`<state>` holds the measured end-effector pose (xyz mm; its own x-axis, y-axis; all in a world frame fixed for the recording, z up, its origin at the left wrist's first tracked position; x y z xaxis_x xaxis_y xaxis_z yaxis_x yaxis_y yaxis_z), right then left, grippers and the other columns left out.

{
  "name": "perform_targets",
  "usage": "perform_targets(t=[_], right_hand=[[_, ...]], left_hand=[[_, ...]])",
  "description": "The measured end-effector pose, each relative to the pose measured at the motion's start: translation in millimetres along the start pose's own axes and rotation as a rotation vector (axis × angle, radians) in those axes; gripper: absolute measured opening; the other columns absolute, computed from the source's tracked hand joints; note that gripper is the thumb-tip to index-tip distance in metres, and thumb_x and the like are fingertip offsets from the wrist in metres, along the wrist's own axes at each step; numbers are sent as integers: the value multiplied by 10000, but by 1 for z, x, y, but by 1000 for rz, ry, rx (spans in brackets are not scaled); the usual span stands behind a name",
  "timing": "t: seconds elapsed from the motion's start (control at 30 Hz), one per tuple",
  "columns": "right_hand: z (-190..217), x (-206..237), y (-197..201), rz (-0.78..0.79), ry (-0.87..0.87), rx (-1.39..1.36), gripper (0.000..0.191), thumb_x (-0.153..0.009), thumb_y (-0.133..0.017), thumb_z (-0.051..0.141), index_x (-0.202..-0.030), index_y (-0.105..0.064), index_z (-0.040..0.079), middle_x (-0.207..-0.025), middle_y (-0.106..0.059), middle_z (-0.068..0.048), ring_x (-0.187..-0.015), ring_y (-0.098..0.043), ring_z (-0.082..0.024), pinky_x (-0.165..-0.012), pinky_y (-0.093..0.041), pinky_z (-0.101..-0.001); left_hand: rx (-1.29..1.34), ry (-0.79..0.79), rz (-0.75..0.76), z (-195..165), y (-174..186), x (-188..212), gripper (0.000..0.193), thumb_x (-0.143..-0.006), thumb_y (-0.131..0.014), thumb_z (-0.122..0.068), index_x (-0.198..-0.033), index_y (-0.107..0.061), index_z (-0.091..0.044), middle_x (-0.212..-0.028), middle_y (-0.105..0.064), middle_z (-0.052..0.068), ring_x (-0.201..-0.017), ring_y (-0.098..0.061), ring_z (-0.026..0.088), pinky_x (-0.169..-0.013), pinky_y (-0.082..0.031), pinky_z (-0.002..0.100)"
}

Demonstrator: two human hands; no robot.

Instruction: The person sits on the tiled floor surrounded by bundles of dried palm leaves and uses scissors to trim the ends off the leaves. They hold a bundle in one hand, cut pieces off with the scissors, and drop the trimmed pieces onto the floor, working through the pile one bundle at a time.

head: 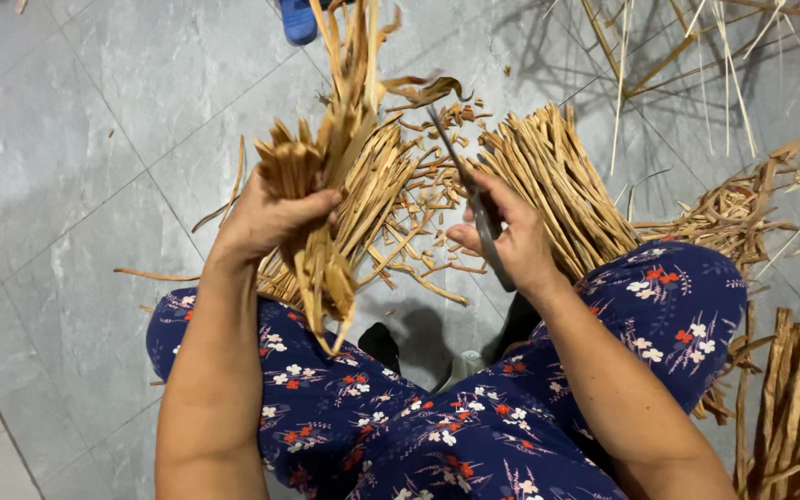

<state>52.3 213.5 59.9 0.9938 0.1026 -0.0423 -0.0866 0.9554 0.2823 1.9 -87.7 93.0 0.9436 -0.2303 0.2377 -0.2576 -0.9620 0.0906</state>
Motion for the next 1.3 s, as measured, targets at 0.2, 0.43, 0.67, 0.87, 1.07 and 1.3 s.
perform_targets(t=[0.2, 0.43, 0.67, 0.87, 1.07, 1.3], right_hand=[[5, -9, 8, 60, 0, -53, 816, -778, -866, 308, -1449, -517, 3, -1226, -689, -105, -1141, -665, -162, -1009, -525, -309], [17, -8, 8, 32, 220, 104, 732, -775, -921, 290, -1370, -612, -3, -1200, -706, -82, -1066, -673, -157, -954, -528, -291], [-5, -5, 6, -23, -139, -196, 651, -734, -915, 257, -1324, -711, 69, -801, -602, 58, -631, -476, -31, -542, -392, -202], [4, -11, 29, -23, -25, -245, 534, -881, -830, 250, -1353, -657, 70, -842, -570, 83, -722, -517, 5, -628, -429, -163], [1, -16, 43, -36, -68, -226, 495, -908, -791, 282, -1331, -648, 68, -846, -561, 83, -716, -471, -19, -623, -378, -172], [2, -20, 47, -51, -27, -281, 478, -931, -772, 306, -1312, -643, 49, -796, -563, 77, -689, -501, -23, -623, -411, -181]], left_hand=[[-426, -202, 131, -14, -25, 6, 266, -818, -754, -13, -1079, -713, -43, -903, -746, -11, -796, -674, 85, -722, -555, 253], [-609, -209, 136, -31, -44, 12, 294, -823, -758, -48, -1103, -672, -67, -866, -730, 38, -768, -636, 109, -734, -548, 280], [-545, -225, 136, -35, -39, 13, 288, -810, -762, -65, -1086, -677, -77, -858, -725, 18, -766, -604, 76, -711, -542, 277], [-546, -167, 141, -24, -32, 18, 192, -826, -765, -72, -989, -663, -63, -762, -650, 11, -709, -543, 82, -641, -505, 281], [-525, -177, 186, -26, -32, 28, 206, -803, -758, -58, -985, -662, -61, -753, -634, 19, -697, -550, 90, -622, -504, 288], [-569, -166, 235, -35, -43, 39, 232, -802, -751, -85, -1021, -675, -69, -775, -678, 44, -714, -599, 113, -646, -523, 298]])
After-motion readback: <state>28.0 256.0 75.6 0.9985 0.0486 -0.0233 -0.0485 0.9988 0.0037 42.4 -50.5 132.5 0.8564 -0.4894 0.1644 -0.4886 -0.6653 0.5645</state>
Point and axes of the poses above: each hand's wrist, its own x-axis away from the middle knuckle, its own y-axis out of the back of the hand, z = x × y, the point moved 6 cm from there along -x, towards the middle knuckle
